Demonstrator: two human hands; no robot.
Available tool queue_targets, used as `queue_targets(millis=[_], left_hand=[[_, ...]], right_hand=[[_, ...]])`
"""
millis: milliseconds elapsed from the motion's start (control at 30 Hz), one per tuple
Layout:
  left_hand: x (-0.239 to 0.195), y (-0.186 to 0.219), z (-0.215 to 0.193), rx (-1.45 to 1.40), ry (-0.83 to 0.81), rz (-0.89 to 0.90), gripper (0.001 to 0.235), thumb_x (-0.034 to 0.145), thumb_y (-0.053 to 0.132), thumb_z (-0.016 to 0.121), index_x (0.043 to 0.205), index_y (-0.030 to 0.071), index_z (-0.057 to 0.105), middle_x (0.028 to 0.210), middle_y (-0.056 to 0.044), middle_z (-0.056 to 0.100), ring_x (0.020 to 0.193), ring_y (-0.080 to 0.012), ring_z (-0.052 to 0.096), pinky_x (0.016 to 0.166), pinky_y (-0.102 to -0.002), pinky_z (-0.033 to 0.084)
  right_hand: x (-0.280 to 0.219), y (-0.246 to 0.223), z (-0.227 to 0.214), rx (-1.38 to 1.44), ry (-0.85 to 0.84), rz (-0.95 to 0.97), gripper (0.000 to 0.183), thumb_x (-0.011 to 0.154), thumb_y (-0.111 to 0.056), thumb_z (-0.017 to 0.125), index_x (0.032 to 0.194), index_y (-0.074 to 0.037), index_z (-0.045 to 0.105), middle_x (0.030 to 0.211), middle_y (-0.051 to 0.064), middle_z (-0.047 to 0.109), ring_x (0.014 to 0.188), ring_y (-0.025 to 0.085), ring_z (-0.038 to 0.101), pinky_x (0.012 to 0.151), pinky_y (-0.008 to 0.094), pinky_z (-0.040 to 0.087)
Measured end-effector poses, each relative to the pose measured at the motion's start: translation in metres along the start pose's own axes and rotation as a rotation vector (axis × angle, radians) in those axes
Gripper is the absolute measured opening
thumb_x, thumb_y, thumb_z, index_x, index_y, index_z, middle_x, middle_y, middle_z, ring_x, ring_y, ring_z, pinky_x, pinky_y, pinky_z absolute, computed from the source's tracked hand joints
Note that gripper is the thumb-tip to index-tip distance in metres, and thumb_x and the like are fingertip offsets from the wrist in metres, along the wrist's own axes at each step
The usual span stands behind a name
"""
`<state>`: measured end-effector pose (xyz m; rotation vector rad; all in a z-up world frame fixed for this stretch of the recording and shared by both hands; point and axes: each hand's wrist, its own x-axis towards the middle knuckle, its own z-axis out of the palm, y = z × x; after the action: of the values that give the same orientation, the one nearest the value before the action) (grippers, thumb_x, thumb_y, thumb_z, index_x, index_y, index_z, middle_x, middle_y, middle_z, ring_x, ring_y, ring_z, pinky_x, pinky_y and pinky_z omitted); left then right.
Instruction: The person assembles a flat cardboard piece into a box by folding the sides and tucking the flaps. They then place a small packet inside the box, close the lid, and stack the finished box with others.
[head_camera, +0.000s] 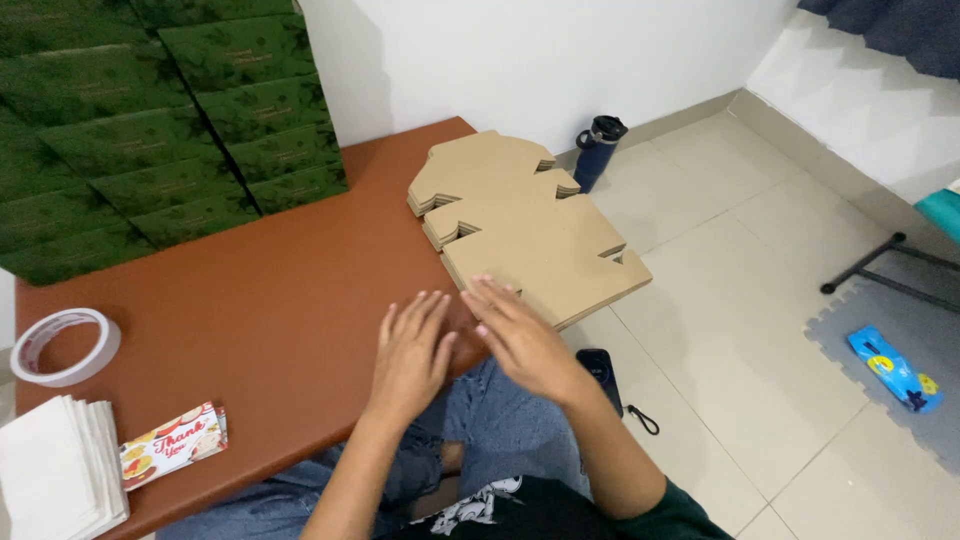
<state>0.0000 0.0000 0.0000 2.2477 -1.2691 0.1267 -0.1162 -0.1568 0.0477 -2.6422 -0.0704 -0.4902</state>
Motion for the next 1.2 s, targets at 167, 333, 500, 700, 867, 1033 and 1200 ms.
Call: queue_targets(millis=[167, 333, 500, 700, 867, 1033, 1200], left_hand=[[0.036, 0.044, 0.039, -0.011, -0.056, 0.205, 0.055, 0.093, 0.042, 0.065, 0.135, 0.005, 0.061, 0.128, -0.014, 0.065, 0.127, -0.0283, 0.056, 0.115, -0.052, 0.027], [0.056, 0.05, 0.073, 0.129, -0.047, 0.274, 0.06, 0.078, 0.043, 0.079, 0.121, 0.003, 0.069, 0.103, -0.014, 0.071, 0.103, -0.029, 0.063, 0.104, -0.05, 0.035], [0.059, 0.058, 0.061, 0.103, -0.063, 0.257, 0.049, 0.076, 0.031, 0.085, 0.112, -0.001, 0.073, 0.095, -0.018, 0.072, 0.092, -0.0317, 0.067, 0.103, -0.053, 0.036], [0.069, 0.066, 0.044, 0.142, -0.037, 0.309, 0.038, 0.086, 0.034, 0.076, 0.105, 0.001, 0.076, 0.086, -0.016, 0.072, 0.083, -0.0301, 0.069, 0.1, -0.054, 0.037], [0.081, 0.068, 0.058, 0.307, 0.162, 0.469, 0.019, 0.092, 0.022, 0.069, 0.093, 0.004, 0.075, 0.074, -0.011, 0.069, 0.071, -0.0247, 0.068, 0.099, -0.051, 0.04], [0.096, 0.069, 0.044, 0.367, 0.407, 0.626, 0.008, 0.088, 0.015, 0.067, 0.083, 0.01, 0.064, 0.066, -0.004, 0.06, 0.067, -0.0198, 0.066, 0.093, -0.043, 0.047], [0.094, 0.047, 0.042, 0.401, 0.471, 0.675, 0.006, 0.089, 0.014, 0.07, 0.089, 0.012, 0.064, 0.069, -0.001, 0.061, 0.069, -0.0155, 0.065, 0.092, -0.035, 0.049]], right_hand=[[-0.043, 0.071, -0.034, -0.225, -0.006, 0.286, 0.047, 0.105, -0.024, 0.046, 0.149, -0.007, 0.049, 0.153, 0.023, 0.045, 0.145, 0.039, 0.037, 0.12, 0.054, 0.024], [-0.074, 0.11, -0.039, -0.254, -0.037, 0.442, 0.052, 0.105, -0.031, 0.047, 0.153, -0.012, 0.043, 0.158, 0.018, 0.041, 0.148, 0.035, 0.034, 0.12, 0.056, 0.023], [-0.078, 0.116, -0.037, -0.192, -0.005, 0.438, 0.053, 0.102, -0.031, 0.054, 0.153, -0.02, 0.045, 0.158, 0.012, 0.043, 0.148, 0.031, 0.035, 0.121, 0.052, 0.023], [-0.077, 0.118, -0.047, -0.188, 0.024, 0.433, 0.05, 0.095, -0.036, 0.066, 0.143, -0.024, 0.058, 0.152, 0.006, 0.052, 0.144, 0.026, 0.043, 0.118, 0.05, 0.03], [-0.069, 0.118, -0.059, -0.173, 0.066, 0.401, 0.037, 0.099, -0.03, 0.065, 0.135, -0.022, 0.065, 0.142, 0.007, 0.061, 0.137, 0.026, 0.052, 0.11, 0.049, 0.036], [-0.062, 0.151, -0.053, -0.303, 0.139, 0.292, 0.029, 0.103, -0.02, 0.059, 0.13, -0.019, 0.069, 0.132, 0.006, 0.068, 0.128, 0.024, 0.06, 0.107, 0.043, 0.042], [-0.06, 0.154, -0.056, -0.549, 0.308, 0.135, 0.028, 0.104, -0.015, 0.057, 0.128, -0.023, 0.071, 0.131, -0.003, 0.07, 0.126, 0.014, 0.062, 0.108, 0.032, 0.047]])
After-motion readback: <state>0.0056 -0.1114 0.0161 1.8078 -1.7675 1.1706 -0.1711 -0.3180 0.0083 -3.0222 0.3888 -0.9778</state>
